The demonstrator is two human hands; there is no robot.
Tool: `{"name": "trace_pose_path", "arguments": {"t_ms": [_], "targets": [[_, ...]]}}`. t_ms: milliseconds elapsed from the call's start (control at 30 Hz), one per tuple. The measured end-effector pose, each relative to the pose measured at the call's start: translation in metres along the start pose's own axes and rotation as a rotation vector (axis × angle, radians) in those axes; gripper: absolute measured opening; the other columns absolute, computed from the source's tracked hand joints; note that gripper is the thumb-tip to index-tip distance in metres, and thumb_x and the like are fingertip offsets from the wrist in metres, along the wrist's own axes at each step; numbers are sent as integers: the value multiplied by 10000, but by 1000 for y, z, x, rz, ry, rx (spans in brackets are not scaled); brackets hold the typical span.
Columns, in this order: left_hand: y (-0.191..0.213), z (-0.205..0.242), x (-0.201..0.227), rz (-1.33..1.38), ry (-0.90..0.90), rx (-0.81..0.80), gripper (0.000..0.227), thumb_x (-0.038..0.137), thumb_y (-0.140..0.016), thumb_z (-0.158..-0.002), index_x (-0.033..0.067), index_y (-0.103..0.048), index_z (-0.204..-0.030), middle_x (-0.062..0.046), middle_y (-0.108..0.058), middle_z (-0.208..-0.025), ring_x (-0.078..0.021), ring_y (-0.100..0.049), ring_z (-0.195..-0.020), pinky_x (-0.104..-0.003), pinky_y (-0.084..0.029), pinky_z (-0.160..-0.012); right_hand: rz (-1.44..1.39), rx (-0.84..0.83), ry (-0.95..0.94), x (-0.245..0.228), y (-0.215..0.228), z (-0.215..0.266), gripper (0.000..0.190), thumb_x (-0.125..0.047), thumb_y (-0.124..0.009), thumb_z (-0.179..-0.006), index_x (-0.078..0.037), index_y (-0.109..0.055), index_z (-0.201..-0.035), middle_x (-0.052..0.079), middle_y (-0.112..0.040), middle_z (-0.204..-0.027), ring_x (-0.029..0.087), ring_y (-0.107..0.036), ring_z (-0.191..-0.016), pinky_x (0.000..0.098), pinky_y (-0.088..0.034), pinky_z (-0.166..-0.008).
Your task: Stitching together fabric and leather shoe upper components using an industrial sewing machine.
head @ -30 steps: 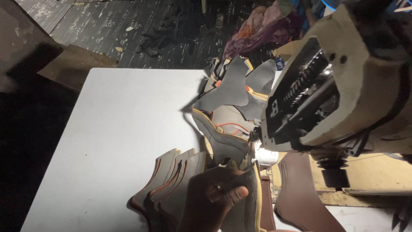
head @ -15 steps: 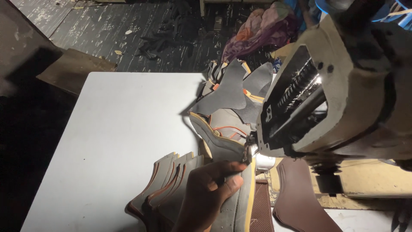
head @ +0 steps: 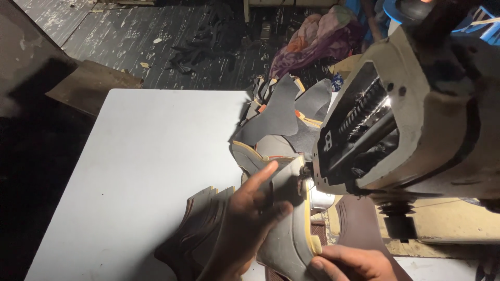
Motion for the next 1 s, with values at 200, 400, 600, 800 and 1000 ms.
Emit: {"name": "trace_pose_path", "arguments": {"t_ms": [200, 400, 600, 800, 1000], "targets": [[14, 22, -15, -272, 58, -45, 497, 163, -833, -823, -45, -696, -1252, -107, -796, -1059, -123, -699, -984, -282, -569, -874, 137, 17, -66, -76, 7, -63, 125, -18, -864, -735, 9, -856, -856, 79, -815, -758, 87, -776, -697, 228, -596, -675], [19, 7, -22, -159, 71, 160, 413, 77, -849, -784, -62, -765, -1163, -122, -790, -957, -143, -700, -867, -299, -564, -787, -58, 84, -169, -76, -2, -78, 104, 30, -809, -802, 32, -785, -904, 112, -804, -719, 93, -682, -641, 236, -518, -588], [13, -12, -3, 264, 77, 214, 421, 16, -784, -763, 15, -714, -1178, -133, -784, -992, -185, -740, -884, -345, -602, -838, -118, 225, -75, -76, -20, -66, 183, 63, -783, -780, 61, -812, -960, 111, -834, -804, 101, -757, -716, 236, -603, -673], [28, -6, -22, 91, 124, -29, 290, -6, -812, -859, -140, -709, -1094, -147, -774, -996, -164, -708, -908, -308, -581, -826, -100, 283, -75, -43, -24, -51, 183, 69, -780, -787, 60, -819, -965, 146, -823, -812, 156, -784, -709, 264, -625, -673], [28, -9, -21, -2, 174, -70, 298, 16, -806, -831, -88, -708, -1092, -108, -757, -947, -134, -722, -864, -294, -612, -786, -172, 135, -248, -42, -33, -56, 161, 20, -713, -886, 54, -809, -1011, 167, -799, -802, 202, -821, -710, 306, -677, -632]]}}
Point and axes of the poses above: each hand's wrist, its own z-axis away from the middle knuckle, its own y-axis out of the back of the hand, x = y × z, the point moved 5 cm from there along -z, towards the middle knuckle
